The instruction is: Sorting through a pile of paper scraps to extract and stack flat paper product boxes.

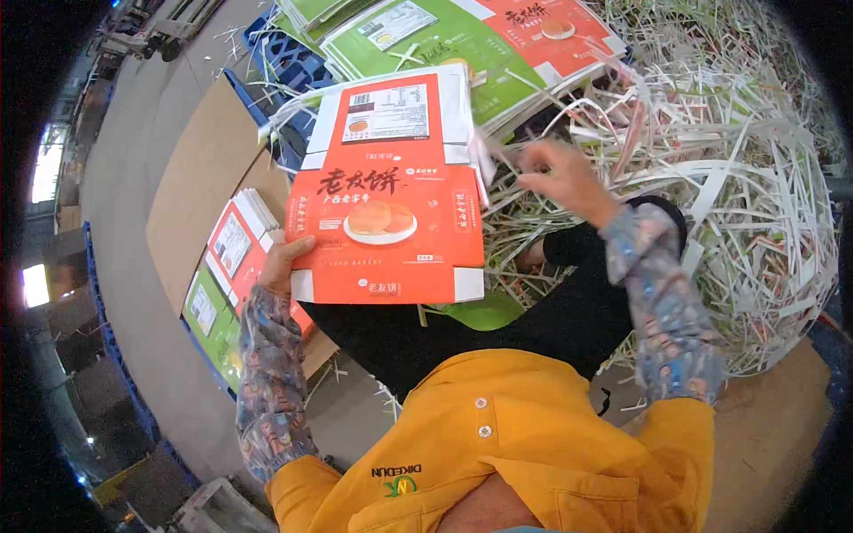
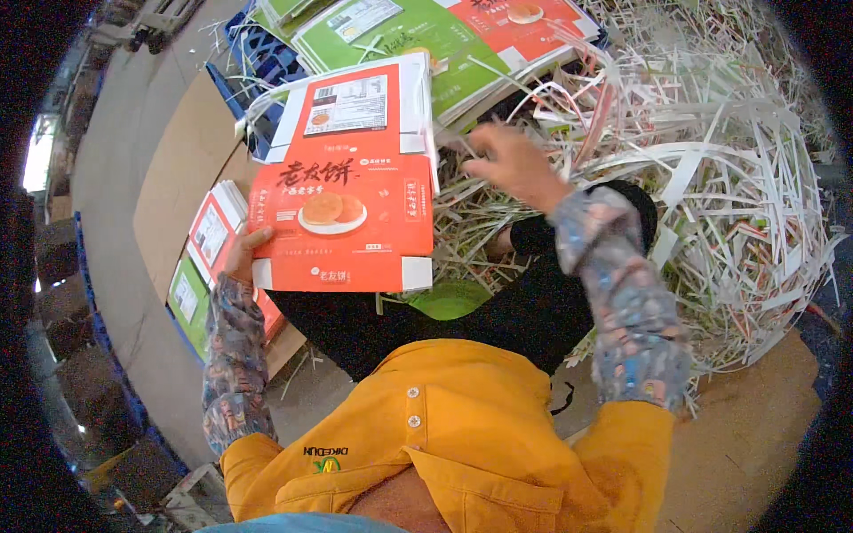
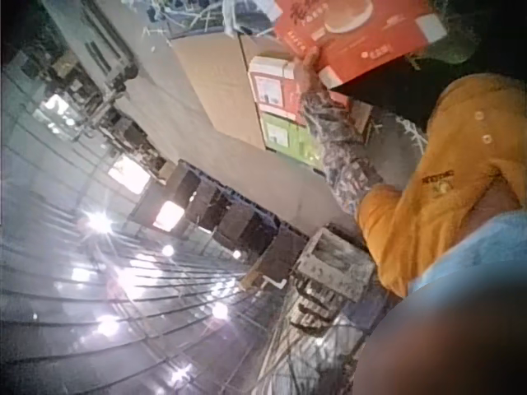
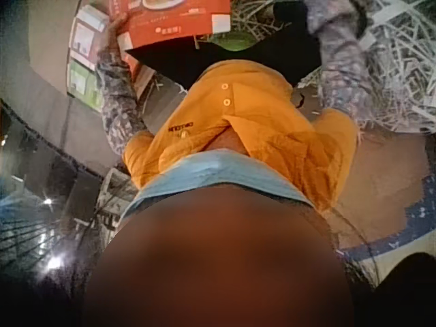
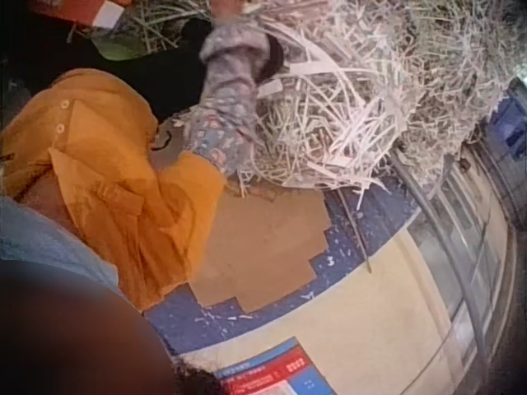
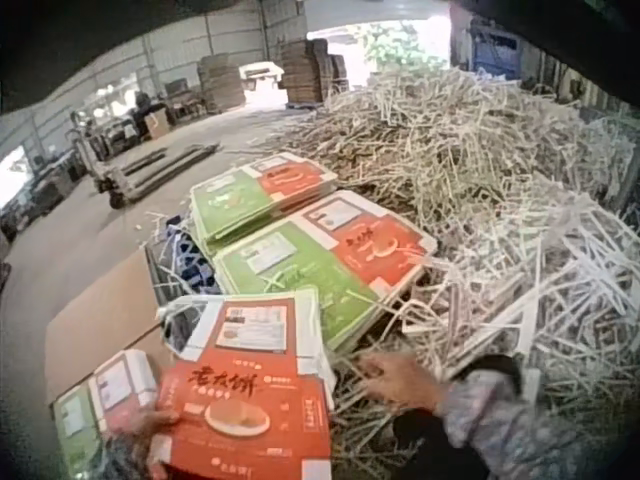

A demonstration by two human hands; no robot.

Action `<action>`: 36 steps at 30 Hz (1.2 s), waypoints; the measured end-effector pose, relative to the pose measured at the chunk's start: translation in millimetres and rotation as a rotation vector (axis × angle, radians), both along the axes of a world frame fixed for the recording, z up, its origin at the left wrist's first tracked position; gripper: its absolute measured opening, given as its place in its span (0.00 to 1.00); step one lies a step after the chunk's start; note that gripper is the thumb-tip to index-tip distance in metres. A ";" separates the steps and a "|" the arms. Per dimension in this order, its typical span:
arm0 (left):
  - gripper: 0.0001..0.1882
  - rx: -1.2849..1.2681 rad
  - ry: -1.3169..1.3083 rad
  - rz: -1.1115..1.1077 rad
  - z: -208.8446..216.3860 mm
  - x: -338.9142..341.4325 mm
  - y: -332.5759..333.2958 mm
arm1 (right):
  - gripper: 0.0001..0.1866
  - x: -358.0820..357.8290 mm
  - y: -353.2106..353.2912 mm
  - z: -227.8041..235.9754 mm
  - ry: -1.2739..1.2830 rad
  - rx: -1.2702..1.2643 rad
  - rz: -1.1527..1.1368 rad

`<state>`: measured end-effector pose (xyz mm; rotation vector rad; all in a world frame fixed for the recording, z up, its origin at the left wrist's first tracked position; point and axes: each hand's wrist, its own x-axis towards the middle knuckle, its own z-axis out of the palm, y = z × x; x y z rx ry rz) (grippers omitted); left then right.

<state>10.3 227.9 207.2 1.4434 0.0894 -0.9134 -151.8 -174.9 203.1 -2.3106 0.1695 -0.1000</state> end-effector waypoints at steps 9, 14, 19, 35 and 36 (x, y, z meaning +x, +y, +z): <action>0.28 -0.006 0.071 0.112 15.8 -18.7 -14.4 | 0.19 43.4 49.4 -83.1 0.300 1.481 -0.360; 0.26 0.076 0.075 0.067 20.6 -18.1 -6.6 | 0.12 53.8 52.9 -91.5 0.290 1.436 -0.358; 0.23 0.029 0.007 -0.005 16.9 -13.7 -2.7 | 0.10 50.2 40.9 -79.1 0.314 1.063 -0.202; 0.24 0.189 -0.074 -0.113 79.6 0.2 -2.8 | 0.07 30.0 -98.0 -113.8 0.299 -0.470 -0.145; 0.24 0.255 -0.089 -0.170 97.4 4.2 -3.2 | 0.07 33.8 -105.2 -101.9 0.329 -0.545 -0.207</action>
